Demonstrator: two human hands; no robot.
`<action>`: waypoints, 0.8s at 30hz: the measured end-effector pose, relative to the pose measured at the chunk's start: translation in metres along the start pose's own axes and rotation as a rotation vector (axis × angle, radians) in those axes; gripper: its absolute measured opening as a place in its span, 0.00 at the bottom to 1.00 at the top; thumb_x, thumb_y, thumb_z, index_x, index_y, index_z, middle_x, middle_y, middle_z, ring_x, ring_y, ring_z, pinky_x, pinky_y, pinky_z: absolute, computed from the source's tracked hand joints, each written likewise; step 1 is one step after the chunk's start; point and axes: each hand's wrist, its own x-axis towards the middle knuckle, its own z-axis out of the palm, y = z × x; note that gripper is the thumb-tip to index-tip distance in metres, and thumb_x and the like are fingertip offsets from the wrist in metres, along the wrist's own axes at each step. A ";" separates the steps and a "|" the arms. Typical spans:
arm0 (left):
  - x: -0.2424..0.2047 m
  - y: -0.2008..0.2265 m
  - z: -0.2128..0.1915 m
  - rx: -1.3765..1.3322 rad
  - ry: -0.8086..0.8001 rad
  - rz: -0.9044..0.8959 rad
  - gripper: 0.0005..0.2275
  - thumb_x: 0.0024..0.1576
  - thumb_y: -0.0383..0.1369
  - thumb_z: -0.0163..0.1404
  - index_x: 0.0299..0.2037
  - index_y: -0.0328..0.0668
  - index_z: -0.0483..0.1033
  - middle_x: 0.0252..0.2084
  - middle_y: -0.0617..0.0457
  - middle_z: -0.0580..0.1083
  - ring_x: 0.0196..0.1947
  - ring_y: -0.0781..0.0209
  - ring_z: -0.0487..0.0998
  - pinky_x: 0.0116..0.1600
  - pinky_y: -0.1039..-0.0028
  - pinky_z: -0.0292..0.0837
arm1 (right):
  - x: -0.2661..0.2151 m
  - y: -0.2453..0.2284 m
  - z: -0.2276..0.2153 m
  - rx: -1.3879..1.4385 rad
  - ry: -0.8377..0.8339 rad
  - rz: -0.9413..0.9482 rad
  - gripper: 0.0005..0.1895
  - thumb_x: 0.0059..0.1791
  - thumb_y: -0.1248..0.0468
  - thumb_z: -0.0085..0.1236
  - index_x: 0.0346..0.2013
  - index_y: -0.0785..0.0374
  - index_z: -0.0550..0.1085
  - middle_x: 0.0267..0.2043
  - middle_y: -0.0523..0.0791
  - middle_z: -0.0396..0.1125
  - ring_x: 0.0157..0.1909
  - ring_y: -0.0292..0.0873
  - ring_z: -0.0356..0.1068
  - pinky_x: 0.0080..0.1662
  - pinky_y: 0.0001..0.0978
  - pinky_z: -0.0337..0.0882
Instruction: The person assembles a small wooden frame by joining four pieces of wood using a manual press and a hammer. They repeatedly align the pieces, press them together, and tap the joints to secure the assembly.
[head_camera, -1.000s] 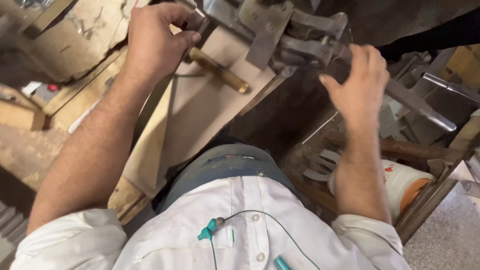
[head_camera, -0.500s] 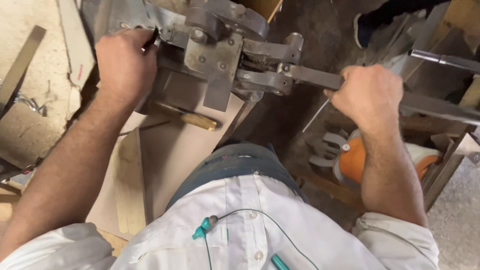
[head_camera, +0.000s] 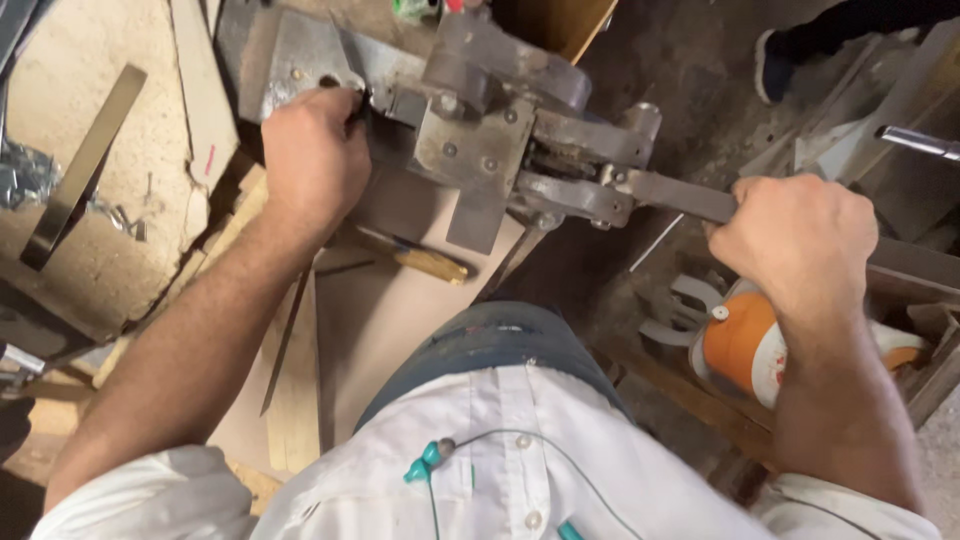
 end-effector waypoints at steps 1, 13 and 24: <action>-0.003 0.001 0.002 -0.017 -0.006 0.005 0.05 0.54 0.24 0.57 0.40 0.36 0.81 0.36 0.41 0.77 0.38 0.38 0.79 0.44 0.54 0.74 | 0.003 -0.002 0.004 0.001 -0.011 0.005 0.17 0.47 0.51 0.58 0.46 0.52 0.82 0.41 0.53 0.77 0.46 0.58 0.77 0.48 0.51 0.76; 0.008 -0.013 -0.019 0.013 -0.145 0.056 0.11 0.50 0.22 0.55 0.42 0.41 0.83 0.40 0.43 0.79 0.41 0.41 0.80 0.46 0.57 0.76 | 0.008 -0.005 0.015 0.124 0.015 0.012 0.19 0.45 0.47 0.61 0.44 0.51 0.83 0.42 0.54 0.76 0.48 0.60 0.75 0.50 0.51 0.73; 0.014 -0.028 -0.023 0.009 -0.247 0.106 0.08 0.51 0.26 0.60 0.41 0.44 0.84 0.39 0.47 0.80 0.39 0.44 0.81 0.44 0.59 0.76 | 0.009 0.000 0.027 0.135 0.010 0.009 0.18 0.44 0.49 0.61 0.45 0.49 0.83 0.41 0.54 0.77 0.46 0.60 0.75 0.50 0.51 0.74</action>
